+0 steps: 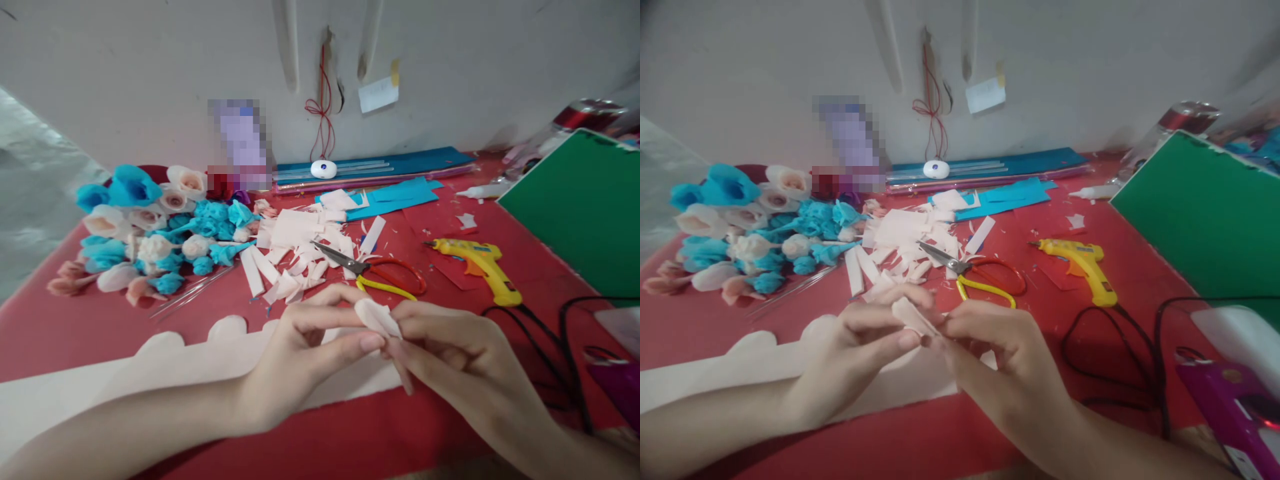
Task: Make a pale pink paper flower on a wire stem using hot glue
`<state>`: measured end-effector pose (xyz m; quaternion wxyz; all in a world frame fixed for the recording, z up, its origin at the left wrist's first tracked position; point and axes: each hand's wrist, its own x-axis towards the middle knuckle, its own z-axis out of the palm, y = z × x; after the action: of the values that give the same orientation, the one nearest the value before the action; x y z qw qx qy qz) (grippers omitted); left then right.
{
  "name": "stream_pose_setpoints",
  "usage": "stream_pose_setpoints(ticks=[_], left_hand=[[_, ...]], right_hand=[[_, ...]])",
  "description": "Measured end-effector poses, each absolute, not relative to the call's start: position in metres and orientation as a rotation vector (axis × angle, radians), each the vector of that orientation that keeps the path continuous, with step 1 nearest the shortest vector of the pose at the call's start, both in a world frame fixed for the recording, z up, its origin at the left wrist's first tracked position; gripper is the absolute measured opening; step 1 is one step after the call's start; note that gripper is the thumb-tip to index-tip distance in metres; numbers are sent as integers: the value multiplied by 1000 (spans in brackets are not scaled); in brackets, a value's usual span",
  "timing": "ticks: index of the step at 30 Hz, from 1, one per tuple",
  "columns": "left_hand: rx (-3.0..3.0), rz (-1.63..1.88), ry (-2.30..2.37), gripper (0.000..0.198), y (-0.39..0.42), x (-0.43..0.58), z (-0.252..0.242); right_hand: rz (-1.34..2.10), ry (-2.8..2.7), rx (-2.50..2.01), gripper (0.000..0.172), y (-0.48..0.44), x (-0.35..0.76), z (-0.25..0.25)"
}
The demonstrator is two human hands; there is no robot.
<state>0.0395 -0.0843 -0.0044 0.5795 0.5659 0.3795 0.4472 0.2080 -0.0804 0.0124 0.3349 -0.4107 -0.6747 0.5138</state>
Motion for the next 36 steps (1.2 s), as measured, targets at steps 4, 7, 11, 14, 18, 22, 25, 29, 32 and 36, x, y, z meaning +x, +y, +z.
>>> stream_pose_setpoints(ticks=[4, 7, 11, 14, 18, 22, 25, 29, 32, 36], left_hand=[[1334, 1042, 873, 13, -85, 39, -5], [1288, 1028, 856, 13, -86, 39, -8], [1238, 1005, 834, 15, -88, 39, -11], [1189, 996, 800, 14, -88, 40, -13], [1133, 1009, 750, 14, -87, 41, -16], [1102, 1002, 719, 14, -87, 41, -17], [1038, 990, 662, 14, -87, 41, -17], [926, 1001, 576, 13, -89, 43, -18], [882, 1005, 539, 13, -89, 44, -18], [848, 998, 536, 12, -88, 44, -18]], right_hand=[[1423, -1727, -1016, 26, -81, 208, 13], [1469, -1718, -1004, 27, -80, 207, 14], [1476, -1735, -1023, 30, -81, 207, 13], [1497, -1741, -1022, 33, -82, 208, 11], [1548, -1727, -1023, 32, -82, 209, 10], [1666, -1634, -980, 26, -81, 208, 7], [1735, -1577, -943, 23, -81, 209, 5], [1799, -1537, -917, 23, -80, 209, 2], [1836, -1502, -884, 21, -80, 209, 0], [1899, -1466, -856, 19, -81, 209, -1]])
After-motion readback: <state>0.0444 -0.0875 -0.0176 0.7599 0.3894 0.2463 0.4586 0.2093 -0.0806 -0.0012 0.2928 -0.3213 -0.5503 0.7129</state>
